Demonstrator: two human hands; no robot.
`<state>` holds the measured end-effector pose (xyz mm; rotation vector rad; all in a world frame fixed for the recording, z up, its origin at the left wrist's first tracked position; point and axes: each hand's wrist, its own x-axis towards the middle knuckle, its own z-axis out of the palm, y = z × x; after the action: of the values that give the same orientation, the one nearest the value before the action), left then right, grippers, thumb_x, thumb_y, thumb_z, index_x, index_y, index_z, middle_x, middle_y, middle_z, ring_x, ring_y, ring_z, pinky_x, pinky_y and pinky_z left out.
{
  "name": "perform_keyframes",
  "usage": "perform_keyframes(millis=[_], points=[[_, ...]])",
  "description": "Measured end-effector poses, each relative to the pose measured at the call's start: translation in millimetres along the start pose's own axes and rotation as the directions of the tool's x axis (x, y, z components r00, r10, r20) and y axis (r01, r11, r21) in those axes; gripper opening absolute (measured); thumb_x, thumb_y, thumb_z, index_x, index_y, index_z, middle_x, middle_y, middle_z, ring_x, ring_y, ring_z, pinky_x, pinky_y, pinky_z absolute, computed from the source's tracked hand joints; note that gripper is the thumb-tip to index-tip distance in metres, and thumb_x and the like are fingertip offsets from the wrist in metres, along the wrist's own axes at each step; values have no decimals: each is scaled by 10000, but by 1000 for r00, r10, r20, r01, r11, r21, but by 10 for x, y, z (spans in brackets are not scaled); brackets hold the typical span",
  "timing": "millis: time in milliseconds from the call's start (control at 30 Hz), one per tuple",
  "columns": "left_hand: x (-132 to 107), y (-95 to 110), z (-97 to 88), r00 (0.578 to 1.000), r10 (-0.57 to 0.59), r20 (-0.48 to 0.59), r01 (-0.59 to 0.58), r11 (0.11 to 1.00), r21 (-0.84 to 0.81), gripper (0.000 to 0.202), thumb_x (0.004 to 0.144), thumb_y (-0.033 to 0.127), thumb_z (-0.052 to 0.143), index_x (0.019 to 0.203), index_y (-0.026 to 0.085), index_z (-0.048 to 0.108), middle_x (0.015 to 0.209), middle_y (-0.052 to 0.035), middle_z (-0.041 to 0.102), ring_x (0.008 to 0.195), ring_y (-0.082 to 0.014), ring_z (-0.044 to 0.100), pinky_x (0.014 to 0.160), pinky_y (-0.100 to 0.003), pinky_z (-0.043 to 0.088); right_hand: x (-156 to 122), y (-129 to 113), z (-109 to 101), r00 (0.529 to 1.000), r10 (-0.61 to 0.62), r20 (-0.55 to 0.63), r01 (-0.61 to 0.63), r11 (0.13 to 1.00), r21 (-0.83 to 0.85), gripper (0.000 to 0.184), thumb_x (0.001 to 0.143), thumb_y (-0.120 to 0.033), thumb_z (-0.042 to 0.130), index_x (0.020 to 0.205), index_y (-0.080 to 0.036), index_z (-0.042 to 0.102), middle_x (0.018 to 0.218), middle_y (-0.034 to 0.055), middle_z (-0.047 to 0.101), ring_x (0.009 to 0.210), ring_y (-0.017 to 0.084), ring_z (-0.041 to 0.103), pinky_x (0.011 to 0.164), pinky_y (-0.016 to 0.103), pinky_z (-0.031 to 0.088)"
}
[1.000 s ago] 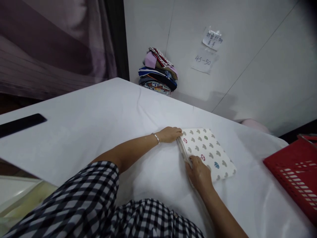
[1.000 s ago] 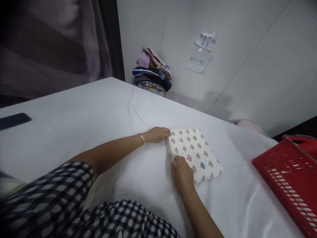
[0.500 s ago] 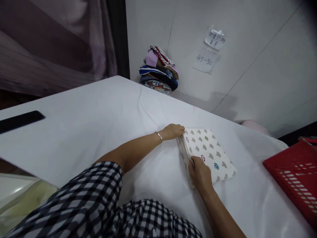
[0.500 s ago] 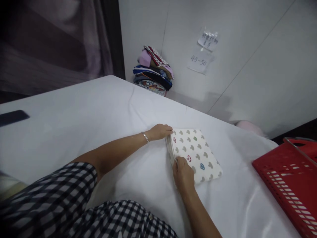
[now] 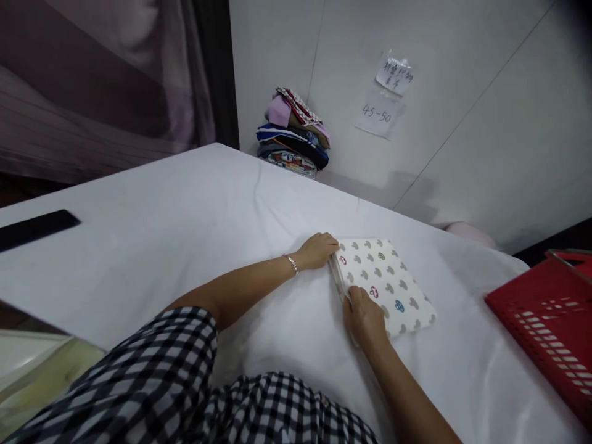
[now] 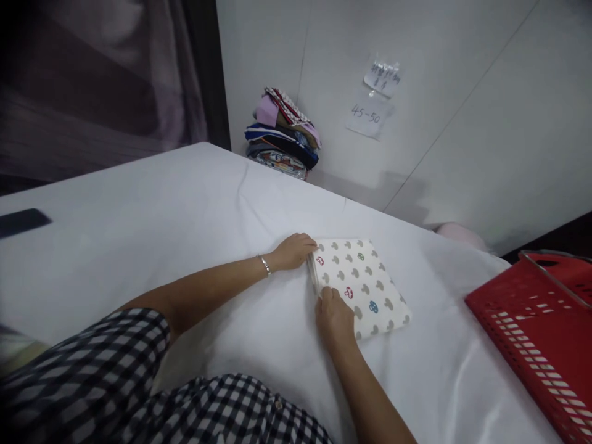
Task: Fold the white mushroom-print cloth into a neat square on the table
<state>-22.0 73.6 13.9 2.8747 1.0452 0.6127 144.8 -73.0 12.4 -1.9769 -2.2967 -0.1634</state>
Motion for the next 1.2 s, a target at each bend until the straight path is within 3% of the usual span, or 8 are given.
perform_keyframes(millis=[100,200,433,533,633,833,1000,1200], points=[[-17,147,36,997,46,-62,-49,997,-52,303,883,225,440,1163,201,553,1246,-46,560,1189,-208,420,985,-353,306,5,-16,36,999,-2,-36,1,1000,-3,80,889,-220,418,848,-182,475,786,26,553,593,134,504,490,262,167],[-40,227,180,997,75,14,-74,992,-100,328,933,339,379,1201,218,525,1344,-18,490,1282,-189,347,1057,-355,227,-51,-37,59,993,-41,-112,41,999,-3,79,857,-174,439,896,-176,507,787,40,550,637,155,506,493,259,232],[10,198,212,998,9,56,3,979,-201,329,953,331,307,1126,263,578,1318,18,519,1267,-157,381,1065,-331,233,-505,71,220,896,-271,-353,289,957,0,404,815,-86,409,1206,-147,495,1104,132,562,942,248,498,749,367,425],[207,166,148,982,-170,83,184,960,-210,315,916,347,386,1154,257,571,1371,0,461,1290,-186,348,1064,-339,244,-605,93,315,877,-283,-388,305,952,-4,465,805,-47,392,1245,-160,494,1221,130,529,1063,273,460,821,408,423],[389,142,127,913,-358,195,394,897,-201,393,875,331,441,1255,248,497,1395,-21,429,1258,-209,395,1013,-326,320,-617,118,358,879,-290,-379,309,951,-10,493,796,-31,376,1249,-167,514,1219,128,545,1061,274,468,827,421,427],[48,351,34,876,-423,233,464,870,-167,326,863,308,421,1145,229,564,1121,-56,599,1021,-221,571,843,-312,426,-882,852,316,877,-365,-313,387,922,10,506,837,-80,377,1324,-192,457,1211,98,574,1076,264,503,848,410,442],[-351,610,-130,864,-415,285,491,820,-296,288,790,447,545,995,246,566,1002,-9,625,876,-197,596,704,-276,428,-1088,1529,241,933,-152,-327,207,968,141,374,853,-185,429,1202,-240,555,1085,83,621,973,259,566,784,428,480],[-44,594,-148,753,-606,257,656,660,-366,376,789,592,485,919,240,501,900,-3,640,809,-195,593,642,-276,400,-791,1245,78,951,-23,-308,129,936,329,283,881,-335,469,1106,-229,606,1160,85,586,1063,250,545,878,447,478]])
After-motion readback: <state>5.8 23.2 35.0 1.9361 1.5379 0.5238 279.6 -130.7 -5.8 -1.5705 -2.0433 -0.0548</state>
